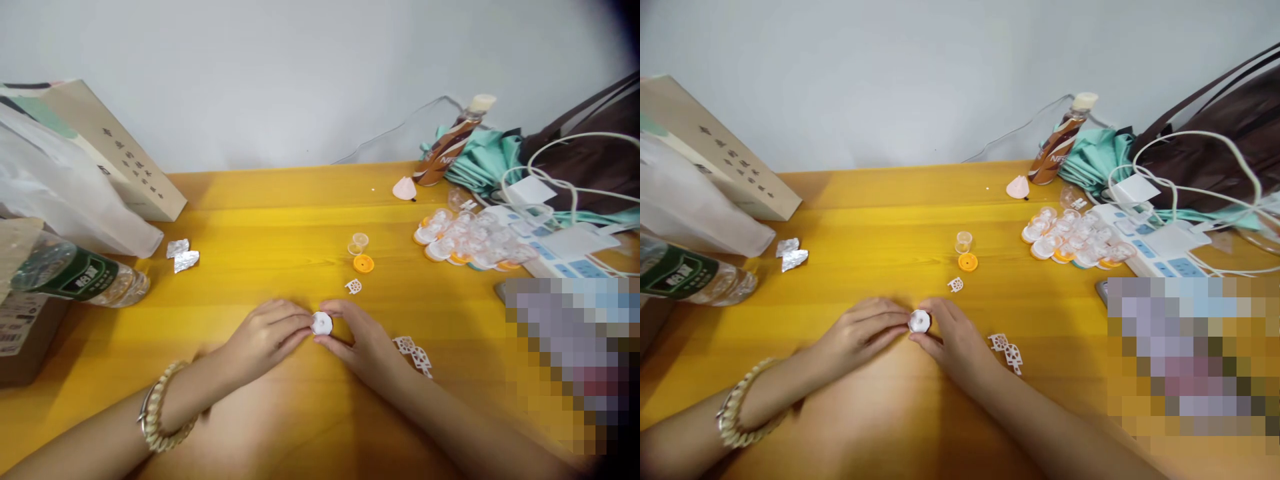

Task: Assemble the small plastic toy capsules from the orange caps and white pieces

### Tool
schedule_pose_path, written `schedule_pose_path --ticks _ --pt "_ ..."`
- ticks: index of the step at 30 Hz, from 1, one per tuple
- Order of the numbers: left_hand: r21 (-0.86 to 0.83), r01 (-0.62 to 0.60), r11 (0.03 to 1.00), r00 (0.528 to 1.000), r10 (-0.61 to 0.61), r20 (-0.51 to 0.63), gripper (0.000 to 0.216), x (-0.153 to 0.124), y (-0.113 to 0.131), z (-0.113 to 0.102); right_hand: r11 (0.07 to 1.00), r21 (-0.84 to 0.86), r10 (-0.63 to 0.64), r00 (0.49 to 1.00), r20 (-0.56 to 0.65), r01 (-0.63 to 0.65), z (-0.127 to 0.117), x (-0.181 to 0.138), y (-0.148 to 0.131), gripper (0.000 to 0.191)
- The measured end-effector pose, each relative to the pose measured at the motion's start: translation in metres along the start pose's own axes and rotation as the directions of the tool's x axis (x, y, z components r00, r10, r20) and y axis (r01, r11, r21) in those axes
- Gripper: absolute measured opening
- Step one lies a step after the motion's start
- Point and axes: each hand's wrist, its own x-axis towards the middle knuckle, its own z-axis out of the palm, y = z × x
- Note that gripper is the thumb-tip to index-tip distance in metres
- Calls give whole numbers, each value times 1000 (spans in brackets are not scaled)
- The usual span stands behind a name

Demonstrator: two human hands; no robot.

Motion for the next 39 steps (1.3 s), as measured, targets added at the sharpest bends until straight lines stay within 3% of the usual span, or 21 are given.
schedule_pose_path --ticks 8,14,22,31,39 --pt "-14 -13 1000 1000 12 -29 24 -2 -2 10 999 37 24 999 33 -26 -3 2 4 22" --pt "33 -25 999 999 26 -44 25 -4 -3 10 999 50 0 994 111 -5 -13 5 0 24" --pt "149 -110 983 992 117 -39 25 -4 -4 8 999 43 -28 996 80 25 -11 4 3 12" --pt "181 -98 979 995 97 16 23 -2 1 5 998 39 -52 997 52 50 -10 4 2 11" --pt "197 -110 974 993 115 -15 23 -3 -1 7 999 40 -36 996 84 33 -10 2 4 14"
